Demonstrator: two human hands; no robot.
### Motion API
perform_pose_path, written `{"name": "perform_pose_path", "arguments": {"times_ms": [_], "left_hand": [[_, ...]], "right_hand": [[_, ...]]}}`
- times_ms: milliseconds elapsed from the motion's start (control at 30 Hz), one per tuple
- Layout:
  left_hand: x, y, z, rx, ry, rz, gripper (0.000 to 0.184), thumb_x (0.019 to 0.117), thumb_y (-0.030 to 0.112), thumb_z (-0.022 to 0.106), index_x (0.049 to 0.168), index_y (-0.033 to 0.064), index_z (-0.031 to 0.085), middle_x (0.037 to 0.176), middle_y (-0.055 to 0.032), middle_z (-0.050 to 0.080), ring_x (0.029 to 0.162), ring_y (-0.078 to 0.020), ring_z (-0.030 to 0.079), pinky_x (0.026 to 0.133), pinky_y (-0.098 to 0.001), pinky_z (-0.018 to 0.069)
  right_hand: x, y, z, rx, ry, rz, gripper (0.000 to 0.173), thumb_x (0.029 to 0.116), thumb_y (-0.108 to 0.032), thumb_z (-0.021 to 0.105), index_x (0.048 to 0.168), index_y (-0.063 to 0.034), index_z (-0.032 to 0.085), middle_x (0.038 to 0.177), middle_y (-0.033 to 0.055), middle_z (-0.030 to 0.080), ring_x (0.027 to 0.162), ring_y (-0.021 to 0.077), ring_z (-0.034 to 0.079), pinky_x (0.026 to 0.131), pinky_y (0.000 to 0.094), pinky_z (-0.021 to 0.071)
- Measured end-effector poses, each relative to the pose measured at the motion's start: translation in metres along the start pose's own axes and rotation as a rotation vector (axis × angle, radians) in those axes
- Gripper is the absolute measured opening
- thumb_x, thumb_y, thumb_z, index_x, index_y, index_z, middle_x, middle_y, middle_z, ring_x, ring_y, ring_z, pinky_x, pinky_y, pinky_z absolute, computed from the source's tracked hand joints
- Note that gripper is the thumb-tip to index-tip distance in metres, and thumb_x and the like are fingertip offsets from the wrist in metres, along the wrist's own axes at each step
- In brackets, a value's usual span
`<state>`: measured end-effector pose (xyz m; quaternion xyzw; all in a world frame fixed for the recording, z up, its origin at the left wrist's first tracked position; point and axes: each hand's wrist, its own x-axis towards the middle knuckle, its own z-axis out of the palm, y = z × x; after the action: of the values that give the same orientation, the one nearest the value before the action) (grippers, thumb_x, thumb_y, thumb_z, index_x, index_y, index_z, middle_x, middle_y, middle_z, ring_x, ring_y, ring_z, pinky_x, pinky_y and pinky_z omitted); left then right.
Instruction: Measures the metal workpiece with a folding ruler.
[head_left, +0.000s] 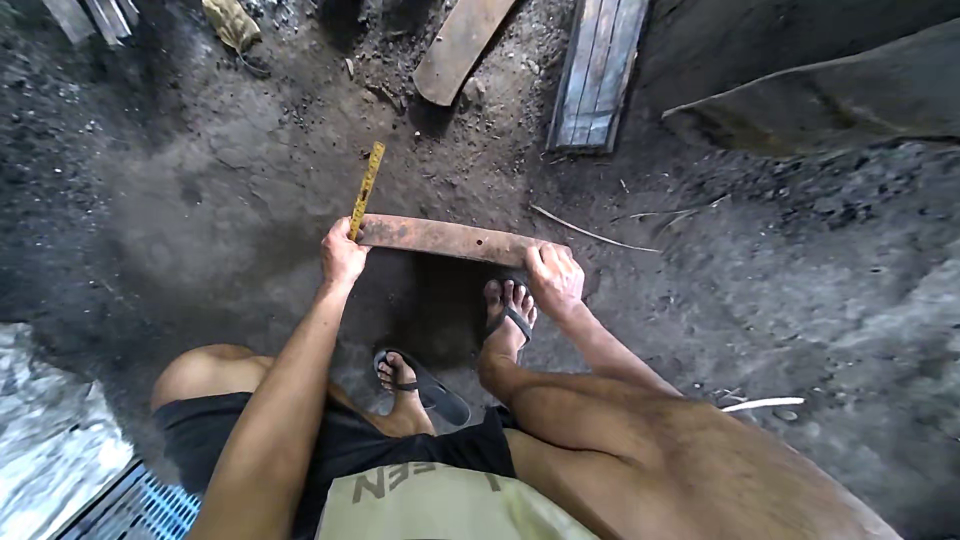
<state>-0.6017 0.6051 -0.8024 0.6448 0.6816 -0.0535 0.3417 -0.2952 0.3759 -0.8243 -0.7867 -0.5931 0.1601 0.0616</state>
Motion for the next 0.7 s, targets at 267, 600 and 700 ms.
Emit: {"name": "perform_pose_path", "arguments": {"times_ms": [267, 600, 700], "left_hand": [[0.004, 0.029, -0.023, 0.033, -0.162, 0.086, 0.025, 0.0848, 0.019, 0.086, 0.103, 0.0087, 0.073, 0.099, -0.0079, 0.076, 0.092, -0.0228, 0.073, 0.088, -0.0511, 0.0582], [-0.018, 0.031, -0.044, 0.342, -0.222, 0.45, 0.05, 0.1074, 0.05, 0.044, 0.122, 0.0087, 0.069, 0.114, -0.0178, 0.071, 0.095, -0.0383, 0.071, 0.076, -0.0642, 0.0541], [-0.02, 0.019, -0.033, 0.363, -0.271, 0.526, 0.035, 0.1098, 0.03, 0.044, 0.11, 0.0056, 0.069, 0.104, -0.0171, 0.071, 0.093, -0.037, 0.071, 0.076, -0.0625, 0.0546]], "right_hand": [[0.039, 0.033, -0.067, 0.09, -0.266, 0.079, 0.013, 0.0988, -0.012, 0.062, 0.105, -0.0029, 0.069, 0.101, 0.0239, 0.068, 0.097, 0.046, 0.069, 0.073, 0.0627, 0.0563], [-0.001, 0.024, -0.06, 0.24, -0.135, 0.452, 0.03, 0.1048, -0.023, 0.054, 0.121, -0.0016, 0.068, 0.11, 0.022, 0.071, 0.1, 0.0414, 0.071, 0.084, 0.0615, 0.0568], [-0.019, -0.019, -0.027, 0.353, -0.166, 0.323, 0.031, 0.1022, -0.019, 0.058, 0.127, -0.0033, 0.068, 0.111, 0.0203, 0.073, 0.1, 0.0387, 0.072, 0.085, 0.0578, 0.0588]]}}
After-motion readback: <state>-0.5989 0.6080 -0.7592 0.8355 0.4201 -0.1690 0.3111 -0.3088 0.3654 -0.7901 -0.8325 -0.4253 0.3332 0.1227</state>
